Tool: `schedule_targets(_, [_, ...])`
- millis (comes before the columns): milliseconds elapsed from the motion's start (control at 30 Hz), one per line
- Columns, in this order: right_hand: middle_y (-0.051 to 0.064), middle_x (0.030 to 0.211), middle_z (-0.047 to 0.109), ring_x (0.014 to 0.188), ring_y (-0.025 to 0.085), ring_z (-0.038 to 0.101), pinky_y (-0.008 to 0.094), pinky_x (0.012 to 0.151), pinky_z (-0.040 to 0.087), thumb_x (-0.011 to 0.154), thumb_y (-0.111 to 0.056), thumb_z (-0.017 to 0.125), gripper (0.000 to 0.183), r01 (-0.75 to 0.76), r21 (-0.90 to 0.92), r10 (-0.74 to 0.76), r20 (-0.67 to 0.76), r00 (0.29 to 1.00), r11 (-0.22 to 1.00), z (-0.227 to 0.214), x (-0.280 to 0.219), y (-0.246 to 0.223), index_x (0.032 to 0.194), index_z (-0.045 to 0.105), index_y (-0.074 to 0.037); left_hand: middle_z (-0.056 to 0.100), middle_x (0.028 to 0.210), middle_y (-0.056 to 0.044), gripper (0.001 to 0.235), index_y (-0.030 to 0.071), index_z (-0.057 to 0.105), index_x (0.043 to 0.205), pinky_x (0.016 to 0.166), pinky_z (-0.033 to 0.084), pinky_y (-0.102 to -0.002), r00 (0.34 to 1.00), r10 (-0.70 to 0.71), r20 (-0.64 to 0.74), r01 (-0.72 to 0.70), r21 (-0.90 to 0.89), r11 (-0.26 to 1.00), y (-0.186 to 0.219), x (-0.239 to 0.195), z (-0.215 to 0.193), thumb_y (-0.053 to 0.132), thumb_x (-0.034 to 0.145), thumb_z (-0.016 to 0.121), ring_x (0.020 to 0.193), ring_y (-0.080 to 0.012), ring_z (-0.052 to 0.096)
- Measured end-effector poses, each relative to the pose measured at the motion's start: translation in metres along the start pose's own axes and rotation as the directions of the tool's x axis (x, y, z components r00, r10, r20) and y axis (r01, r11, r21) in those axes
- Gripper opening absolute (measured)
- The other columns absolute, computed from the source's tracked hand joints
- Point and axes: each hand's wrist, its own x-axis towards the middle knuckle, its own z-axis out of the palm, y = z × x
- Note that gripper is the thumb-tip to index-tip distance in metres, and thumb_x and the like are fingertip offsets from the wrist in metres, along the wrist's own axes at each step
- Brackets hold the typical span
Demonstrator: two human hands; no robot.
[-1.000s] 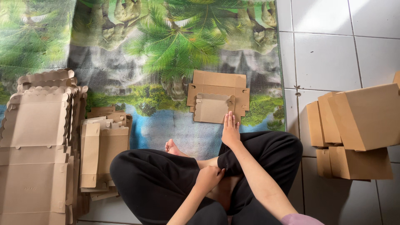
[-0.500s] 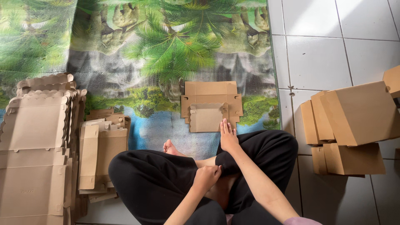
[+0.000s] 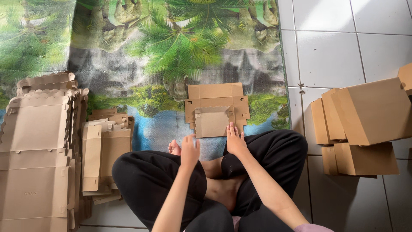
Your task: The person sits on the floor and assembles a flat-packed cardboard box by hand. They fold the side flaps, tuck in the tabs, and secure the box structure without using any tools.
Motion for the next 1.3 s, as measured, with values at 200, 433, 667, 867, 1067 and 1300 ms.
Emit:
schedule_targets(200, [0.007, 0.156, -0.024, 0.146, 0.030, -0.006, 0.055, 0.116, 0.002, 0.083, 0.003, 0.042, 0.085, -0.016, 0.015, 0.015, 0.022, 1.000, 1.000, -0.011, -0.014, -0.007, 0.151, -0.007, -0.007, 0.040, 0.137, -0.031, 0.052, -0.006, 0.035, 0.136, 0.107, 0.041, -0.044, 0.992, -0.010, 0.124, -0.021, 0.253, 0.967, -0.024, 0.006, 0.036, 0.001, 0.086, 0.047, 0.129, -0.0405, 0.043])
schedule_targets(433, [0.009, 0.156, -0.023, 0.146, 0.031, -0.006, 0.056, 0.116, 0.002, 0.084, 0.003, 0.041, 0.084, -0.011, 0.012, 0.010, 0.030, 1.000, 1.000, -0.016, -0.019, -0.011, 0.151, -0.007, -0.007, 0.042, 0.142, -0.019, 0.050, 0.003, 0.037, 0.136, 0.108, 0.040, -0.039, 0.986, -0.069, 0.153, 0.015, 0.325, 0.946, -0.020, 0.001, 0.040, 0.008, 0.088, 0.047, 0.132, -0.0297, 0.043])
schedule_targets(667, [0.010, 0.156, -0.022, 0.146, 0.032, -0.005, 0.056, 0.116, 0.003, 0.084, 0.002, 0.042, 0.084, -0.014, 0.004, 0.014, 0.017, 1.000, 1.000, -0.018, -0.023, -0.013, 0.151, -0.007, -0.005, 0.047, 0.139, -0.015, 0.043, 0.009, 0.046, 0.128, 0.100, 0.045, -0.037, 0.998, 0.003, 0.064, -0.013, 0.156, 0.988, -0.017, -0.001, 0.035, 0.004, 0.086, 0.048, 0.127, -0.0264, 0.049])
schedule_targets(867, [0.010, 0.156, -0.022, 0.146, 0.033, -0.004, 0.056, 0.116, 0.004, 0.083, 0.002, 0.043, 0.084, -0.006, 0.011, 0.006, -0.007, 1.000, 1.000, -0.015, -0.020, -0.013, 0.151, -0.007, -0.005, 0.045, 0.139, -0.019, 0.042, 0.007, 0.048, 0.125, 0.104, 0.042, -0.037, 0.996, 0.085, 0.005, -0.085, 0.054, 0.995, -0.012, -0.001, 0.033, 0.001, 0.084, 0.049, 0.128, -0.0288, 0.047])
schedule_targets(1067, [0.010, 0.157, -0.021, 0.146, 0.033, -0.003, 0.056, 0.116, 0.005, 0.083, 0.002, 0.044, 0.085, -0.005, 0.002, 0.005, -0.021, 1.000, 1.000, -0.013, -0.018, -0.012, 0.151, -0.007, -0.005, 0.034, 0.147, -0.022, 0.055, 0.002, 0.037, 0.139, 0.113, 0.030, -0.041, 0.985, 0.058, 0.163, -0.114, 0.357, 0.927, -0.030, 0.002, 0.056, 0.010, 0.085, 0.046, 0.137, -0.0318, 0.034])
schedule_targets(1300, [0.010, 0.156, -0.023, 0.145, 0.033, -0.005, 0.057, 0.116, 0.004, 0.081, 0.003, 0.044, 0.088, -0.003, 0.005, 0.003, -0.022, 1.000, 1.000, -0.010, -0.012, -0.010, 0.151, -0.008, -0.005, 0.033, 0.148, -0.023, 0.055, 0.000, 0.036, 0.140, 0.114, 0.029, -0.040, 0.982, 0.099, 0.162, -0.150, 0.336, 0.930, -0.023, 0.001, 0.049, 0.007, 0.087, 0.045, 0.138, -0.0320, 0.032])
